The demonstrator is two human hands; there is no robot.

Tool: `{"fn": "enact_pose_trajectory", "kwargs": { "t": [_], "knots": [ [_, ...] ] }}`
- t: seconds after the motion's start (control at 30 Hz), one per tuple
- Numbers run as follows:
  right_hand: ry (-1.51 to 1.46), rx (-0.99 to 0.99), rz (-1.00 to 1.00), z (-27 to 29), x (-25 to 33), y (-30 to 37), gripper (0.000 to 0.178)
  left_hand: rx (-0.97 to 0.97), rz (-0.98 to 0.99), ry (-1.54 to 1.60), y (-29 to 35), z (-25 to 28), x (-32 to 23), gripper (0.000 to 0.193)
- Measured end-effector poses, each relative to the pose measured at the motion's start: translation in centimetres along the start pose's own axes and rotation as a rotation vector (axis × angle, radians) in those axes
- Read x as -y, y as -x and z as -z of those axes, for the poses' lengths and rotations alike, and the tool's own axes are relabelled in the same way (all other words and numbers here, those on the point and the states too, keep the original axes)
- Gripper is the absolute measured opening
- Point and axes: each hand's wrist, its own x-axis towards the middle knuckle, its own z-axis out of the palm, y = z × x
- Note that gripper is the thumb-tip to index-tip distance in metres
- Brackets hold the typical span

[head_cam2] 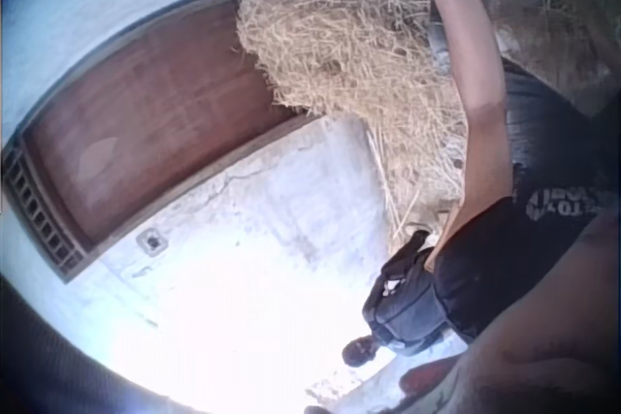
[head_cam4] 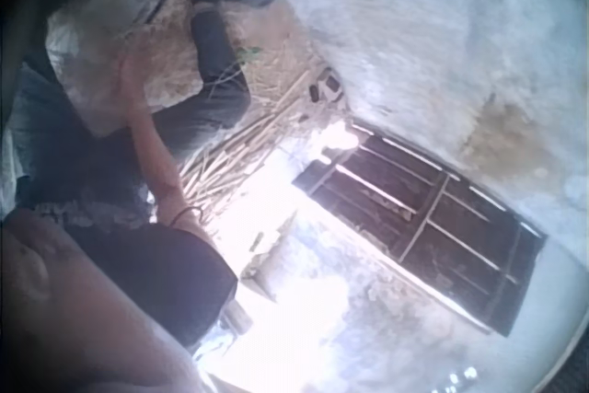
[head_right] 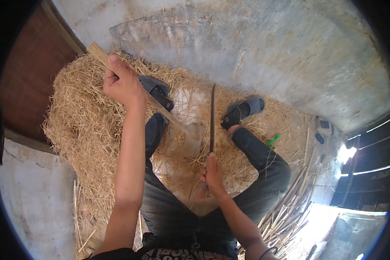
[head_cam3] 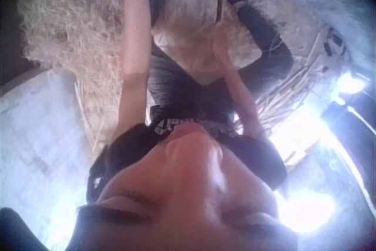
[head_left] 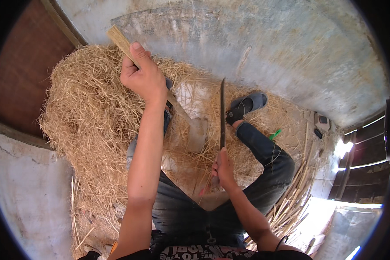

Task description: The person shaves a thin wooden strip using a small green utility knife and then uses a saw to cut a larger wooden piece while sitting on a floor covered in straw.

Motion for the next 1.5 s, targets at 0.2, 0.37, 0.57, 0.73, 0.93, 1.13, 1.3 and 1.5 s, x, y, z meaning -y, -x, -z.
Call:
{"fn": "enact_pose_trajectory", "kwargs": {
  "t": [0.2, 0.37, 0.57, 0.73, 0.93, 1.13, 1.3, 1.5],
  "knots": [
    [0.182, 0.050, -0.118, 2.5, -7.6, 1.0, 0.051, -0.042, -0.041, -0.089, 0.5, -1.0, -0.3, 0.043],
    [0.079, -0.097, -0.279, 2.8, -4.8, 1.3, 0.053, 0.003, -0.056, -0.101, 0.5, 0.5, -0.5, 0.043],
    [0.047, 0.165, 0.210, -0.1, 2.7, 1.4, 0.050, 0.038, 0.034, -0.033, 1.7, -1.0, -2.6, 0.037],
    [0.069, 0.150, 0.171, -0.8, 2.4, 1.2, 0.053, 0.101, -0.026, 0.080, 1.6, -1.2, -2.2, 0.026],
    [0.062, 0.057, -0.071, -0.2, -0.8, 1.5, 0.054, 0.229, 0.021, 0.104, 1.0, -0.9, -1.6, 0.023],
    [0.023, 0.104, 0.180, -1.9, 2.3, 2.0, 0.056, 0.313, -0.222, 0.041, 0.7, -0.5, 0.6, 0.024],
    [0.050, 0.071, 0.171, -1.6, 0.4, 1.8, 0.054, 0.299, -0.301, -0.004, 1.1, -1.5, 1.4, 0.023],
    [-0.044, -0.016, -0.351, 2.3, -3.2, -1.5, 0.052, 0.359, -0.402, -0.051, 2.2, -2.6, 1.8, 0.020]
  ]
}}
